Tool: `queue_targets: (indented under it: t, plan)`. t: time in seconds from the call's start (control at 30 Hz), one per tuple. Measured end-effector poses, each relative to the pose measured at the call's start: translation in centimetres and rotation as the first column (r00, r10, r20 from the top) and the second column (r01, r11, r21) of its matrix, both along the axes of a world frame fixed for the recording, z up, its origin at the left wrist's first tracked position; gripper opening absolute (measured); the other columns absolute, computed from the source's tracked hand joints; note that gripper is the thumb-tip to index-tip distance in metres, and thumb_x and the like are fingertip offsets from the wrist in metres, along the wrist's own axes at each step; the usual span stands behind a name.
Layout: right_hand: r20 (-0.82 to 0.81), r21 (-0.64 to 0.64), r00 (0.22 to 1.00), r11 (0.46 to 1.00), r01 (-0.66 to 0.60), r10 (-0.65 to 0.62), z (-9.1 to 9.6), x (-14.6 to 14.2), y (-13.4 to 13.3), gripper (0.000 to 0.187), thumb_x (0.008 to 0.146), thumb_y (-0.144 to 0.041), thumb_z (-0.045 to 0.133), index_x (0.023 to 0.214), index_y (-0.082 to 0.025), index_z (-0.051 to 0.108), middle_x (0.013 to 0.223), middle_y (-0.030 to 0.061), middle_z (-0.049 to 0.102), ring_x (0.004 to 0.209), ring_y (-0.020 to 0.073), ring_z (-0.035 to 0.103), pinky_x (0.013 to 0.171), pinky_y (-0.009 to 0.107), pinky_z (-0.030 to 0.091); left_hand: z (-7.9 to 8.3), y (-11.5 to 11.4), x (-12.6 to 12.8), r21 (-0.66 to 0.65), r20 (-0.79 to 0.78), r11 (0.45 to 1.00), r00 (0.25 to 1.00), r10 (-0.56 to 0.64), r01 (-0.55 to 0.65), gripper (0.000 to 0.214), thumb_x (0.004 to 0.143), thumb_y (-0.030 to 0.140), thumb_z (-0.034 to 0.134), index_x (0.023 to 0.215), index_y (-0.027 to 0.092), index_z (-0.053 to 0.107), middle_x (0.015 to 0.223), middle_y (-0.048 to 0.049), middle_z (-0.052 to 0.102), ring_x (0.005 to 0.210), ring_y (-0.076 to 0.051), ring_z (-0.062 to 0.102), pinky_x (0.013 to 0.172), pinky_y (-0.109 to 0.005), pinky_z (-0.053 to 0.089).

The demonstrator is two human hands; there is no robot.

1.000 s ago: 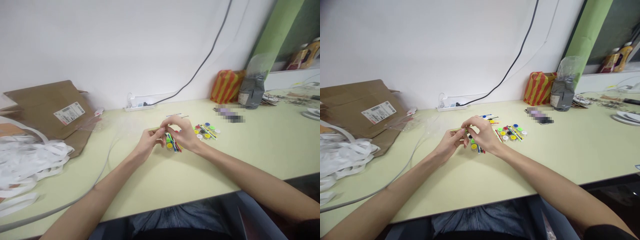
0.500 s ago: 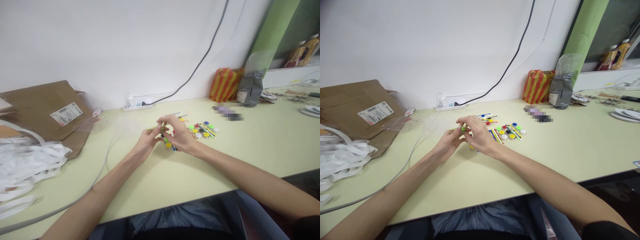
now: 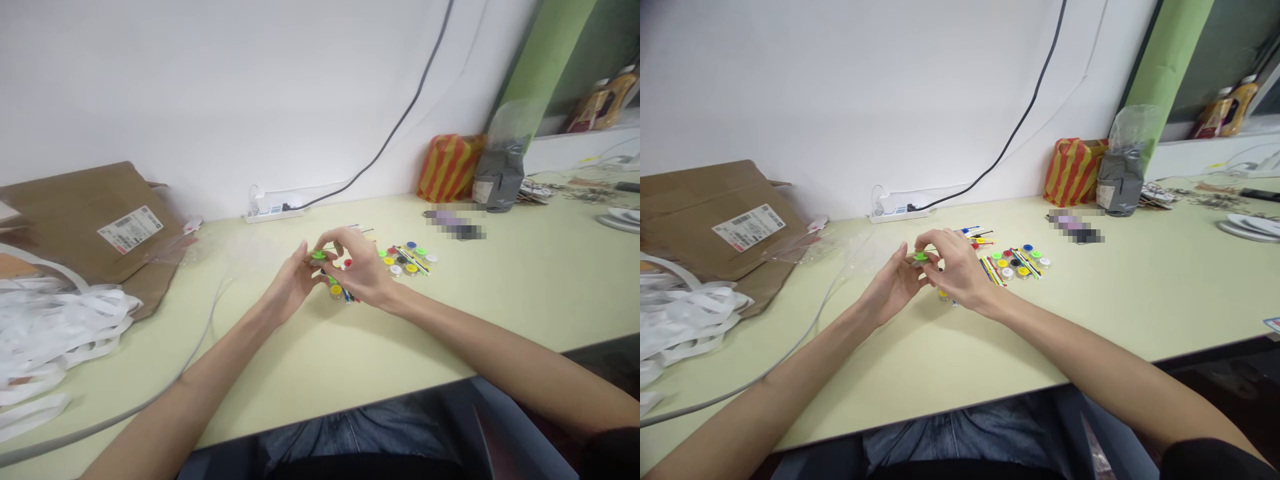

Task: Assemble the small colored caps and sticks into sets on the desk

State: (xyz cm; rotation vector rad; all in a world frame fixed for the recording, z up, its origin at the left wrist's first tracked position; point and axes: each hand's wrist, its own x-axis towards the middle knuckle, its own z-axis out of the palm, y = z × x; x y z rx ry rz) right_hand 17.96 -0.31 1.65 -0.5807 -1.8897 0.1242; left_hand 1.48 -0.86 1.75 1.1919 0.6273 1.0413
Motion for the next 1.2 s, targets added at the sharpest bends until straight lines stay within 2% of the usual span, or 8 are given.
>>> queue_targets:
  t: [0.37,0.57,0.8,0.97,1.03,1.1,1.2]
  plan:
    - [-0.006,-0.029,1.0,0.999,0.024,-0.025,-0.08,0.08,0.2,0.03,0.08,-0.003,0.06,0.1,-0.024,0.057,0.095,0.0006,0.068,0.082,0.0179,0.059,0.08,0.034,0.042,-0.3,0.21,-0.33,0.032,-0.002,0.999,1.0,-0.016,0.017,0.039,0.094,0.051,0.056,0.091,0.017,0.075,0.116,-0.0109,0.068,0.093,-0.02,0.061,0.075,-0.03,0.052]
    - [-0.041,-0.066,0.999,0.998,0.014,-0.016,0.07,0.16,0.11,0.023,0.082,-0.007,0.062,0.098,-0.024,0.059,0.093,0.0005,0.068,0.077,0.0165,0.058,0.074,0.032,0.044,-0.31,0.14,-0.37,0.051,-0.014,0.998,1.0,-0.019,0.019,0.032,0.093,0.047,0.06,0.091,0.018,0.075,0.117,-0.0108,0.069,0.094,-0.02,0.062,0.076,-0.031,0.052]
    - [-0.068,-0.11,0.998,0.994,0.003,-0.011,0.14,0.19,0.09,0.019,0.082,-0.009,0.063,0.096,-0.022,0.061,0.093,0.0009,0.069,0.071,0.0147,0.053,0.07,0.031,0.044,-0.33,0.08,-0.35,0.065,-0.019,0.998,1.0,-0.025,0.026,0.031,0.095,0.044,0.057,0.095,0.018,0.075,0.121,-0.0111,0.068,0.092,-0.019,0.062,0.076,-0.031,0.051]
    - [-0.082,-0.121,0.997,0.993,-0.013,0.003,0.14,0.11,0.08,0.023,0.078,-0.005,0.061,0.094,-0.022,0.062,0.093,-0.0002,0.07,0.07,0.0137,0.053,0.068,0.03,0.044,-0.04,-0.02,-0.33,0.082,-0.061,0.996,0.998,-0.024,0.029,0.029,0.092,0.04,0.061,0.087,0.016,0.076,0.125,-0.0132,0.066,0.096,-0.021,0.061,0.075,-0.03,0.051]
    - [-0.083,-0.137,0.996,0.99,-0.025,0.014,-0.03,0.13,0.2,0.025,0.077,-0.004,0.059,0.093,-0.022,0.061,0.094,-0.0001,0.07,0.071,0.014,0.055,0.069,0.03,0.045,-0.01,-0.08,-0.32,0.1,-0.072,0.995,0.997,-0.022,0.03,0.027,0.089,0.039,0.064,0.083,0.015,0.075,0.12,-0.0134,0.067,0.096,-0.022,0.061,0.076,-0.031,0.05]
    - [-0.101,-0.149,0.994,0.988,-0.045,0.03,-0.26,0.2,0.42,0.029,0.076,0.0,0.052,0.093,-0.022,0.06,0.084,-0.0013,0.07,0.072,0.0144,0.058,0.071,0.03,0.045,-0.14,-0.15,-0.25,0.117,-0.11,0.991,0.993,-0.048,0.061,0.021,0.085,0.035,0.068,0.085,0.015,0.075,0.11,-0.0126,0.07,0.093,-0.022,0.061,0.077,-0.032,0.05]
    - [-0.08,-0.12,0.996,0.991,-0.054,0.045,-0.48,0.2,0.78,0.044,0.074,0.006,0.041,0.1,-0.023,0.06,0.07,-0.0043,0.066,0.073,0.0153,0.061,0.078,0.032,0.046,-0.56,-0.25,0.01,0.131,-0.171,0.989,0.984,-0.041,0.064,0.018,0.081,0.031,0.073,0.088,0.015,0.074,0.089,-0.0087,0.068,0.079,-0.018,0.06,0.075,-0.032,0.048]
